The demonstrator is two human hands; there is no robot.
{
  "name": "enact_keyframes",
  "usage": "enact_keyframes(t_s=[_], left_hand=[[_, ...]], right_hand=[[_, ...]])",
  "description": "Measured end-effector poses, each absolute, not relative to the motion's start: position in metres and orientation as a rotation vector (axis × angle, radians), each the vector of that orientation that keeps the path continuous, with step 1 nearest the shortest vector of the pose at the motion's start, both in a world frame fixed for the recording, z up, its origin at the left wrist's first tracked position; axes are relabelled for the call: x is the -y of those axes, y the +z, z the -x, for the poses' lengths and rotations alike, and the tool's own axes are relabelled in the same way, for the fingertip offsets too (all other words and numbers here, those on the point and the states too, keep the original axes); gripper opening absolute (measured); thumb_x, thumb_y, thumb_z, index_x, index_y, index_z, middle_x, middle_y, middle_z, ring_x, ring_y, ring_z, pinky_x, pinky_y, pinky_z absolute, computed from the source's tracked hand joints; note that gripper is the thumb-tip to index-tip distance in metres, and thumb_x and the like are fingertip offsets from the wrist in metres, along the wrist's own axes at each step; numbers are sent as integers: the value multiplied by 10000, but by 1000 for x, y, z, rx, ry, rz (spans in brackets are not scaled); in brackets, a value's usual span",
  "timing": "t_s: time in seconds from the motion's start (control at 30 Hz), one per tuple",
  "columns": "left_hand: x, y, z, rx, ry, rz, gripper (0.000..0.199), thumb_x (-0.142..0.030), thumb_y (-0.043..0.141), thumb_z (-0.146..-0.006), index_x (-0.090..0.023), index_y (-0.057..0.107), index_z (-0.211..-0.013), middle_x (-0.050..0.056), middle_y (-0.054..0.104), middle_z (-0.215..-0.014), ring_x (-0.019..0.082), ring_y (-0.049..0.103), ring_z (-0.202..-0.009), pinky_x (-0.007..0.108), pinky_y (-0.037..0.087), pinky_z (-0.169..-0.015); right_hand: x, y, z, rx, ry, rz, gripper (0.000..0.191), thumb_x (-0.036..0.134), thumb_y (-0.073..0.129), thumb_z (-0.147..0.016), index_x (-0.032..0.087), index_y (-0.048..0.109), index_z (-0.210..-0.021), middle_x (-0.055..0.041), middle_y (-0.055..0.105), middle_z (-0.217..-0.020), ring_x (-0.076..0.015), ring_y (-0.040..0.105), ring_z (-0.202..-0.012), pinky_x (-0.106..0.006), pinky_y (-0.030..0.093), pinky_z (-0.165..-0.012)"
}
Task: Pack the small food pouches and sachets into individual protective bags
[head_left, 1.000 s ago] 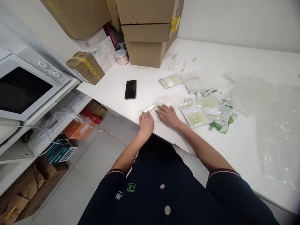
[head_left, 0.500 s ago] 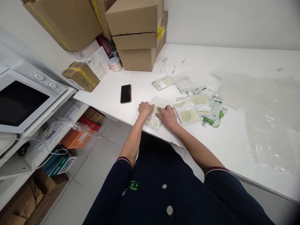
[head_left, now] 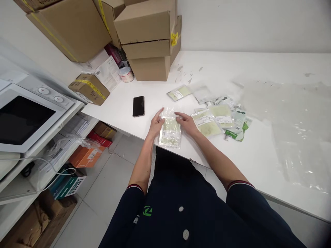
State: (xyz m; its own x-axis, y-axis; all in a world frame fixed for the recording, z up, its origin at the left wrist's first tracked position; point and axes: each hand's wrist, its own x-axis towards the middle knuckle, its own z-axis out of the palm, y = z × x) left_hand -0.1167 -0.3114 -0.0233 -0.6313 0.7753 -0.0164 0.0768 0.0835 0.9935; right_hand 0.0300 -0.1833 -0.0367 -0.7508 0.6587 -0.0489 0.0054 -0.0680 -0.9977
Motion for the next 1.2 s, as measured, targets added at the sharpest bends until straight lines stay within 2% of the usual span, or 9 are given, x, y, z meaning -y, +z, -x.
enact_keyframes(t_s=[0.13, 0.27, 0.4, 0.57, 0.7, 0.8, 0.9, 1.0, 1.2], left_hand=[[315, -8, 131, -1804, 1445, -1065, 469, -352, 685, -807, -227, 650, -1257, 54, 678, -1212, 180, 634, -931, 304, 517, -809], [317, 4, 137, -1850, 1355, -1086, 508, -360, 709, -782, -207, 649, -1263, 74, 678, -1231, 203, 642, -978, 318, 512, -852], [317, 18, 135, -2003, 1202, -1063, 350, -312, 677, -790, -177, 701, -1111, 75, 718, -1026, 192, 647, -889, 309, 502, -809], [319, 22, 138, -2247, 971, -1243, 121, -309, 636, -799, -190, 651, -818, 40, 621, -882, 167, 573, -831, 285, 458, -762], [315, -1, 147, -2132, 1183, -1144, 135, -333, 563, -856, -198, 563, -848, 9, 574, -834, 132, 541, -752, 249, 440, -701], [306, -16, 152, -2257, 1265, -929, 193, -348, 522, -890, -201, 556, -1011, 3, 580, -782, 149, 562, -718, 270, 457, -704], [300, -15, 148, -2547, 1187, -934, 388, -331, 494, -911, -193, 495, -1274, 98, 635, -1089, 216, 607, -1012, 341, 468, -903], [298, -9, 133, -2694, 950, -1194, 459, -362, 413, -956, -192, 474, -1378, 151, 461, -1451, 287, 389, -1371, 447, 318, -1126], [291, -24, 111, -2624, 451, -1371, 556, -517, 367, -954, -310, 415, -1467, 73, 243, -1619, 395, 127, -1491, 684, 102, -1139]], right_hand=[[179, -22, -36, 1929, 1759, 687, 610, 420, 674, -790, 229, 581, -1362, -36, 699, -1109, -169, 616, -814, -387, 515, -852], [173, 0, -43, 2192, 1627, 710, 676, 379, 702, -779, 178, 541, -1403, -67, 680, -1142, -167, 592, -778, -379, 502, -815], [170, 9, -40, 2385, 1471, 797, 366, 355, 665, -804, 164, 719, -1112, -57, 673, -884, -192, 582, -751, -381, 492, -778], [172, -1, -34, 2358, 1280, 794, 161, 326, 681, -755, 186, 691, -834, -90, 611, -1051, -254, 578, -997, -408, 477, -870], [177, -19, -22, 2080, 1721, 785, 257, 421, 638, -790, 197, 606, -910, -10, 611, -751, -176, 587, -676, -334, 498, -655], [175, -32, 3, 1970, 1718, 920, 281, 389, 664, -767, 187, 593, -949, 6, 620, -713, -159, 578, -620, -303, 488, -609], [166, -37, 37, 2105, 1451, 1079, 269, 340, 644, -802, 158, 610, -997, -43, 674, -857, -185, 624, -766, -314, 508, -710], [151, -32, 66, 2196, 1273, 1147, 292, 292, 630, -831, 125, 608, -1069, -102, 679, -1025, -220, 627, -944, -333, 494, -846], [137, -10, 87, 2446, 856, 1159, 380, 329, 605, -885, 118, 565, -1198, -191, 584, -1221, -327, 526, -1134, -436, 442, -932]])
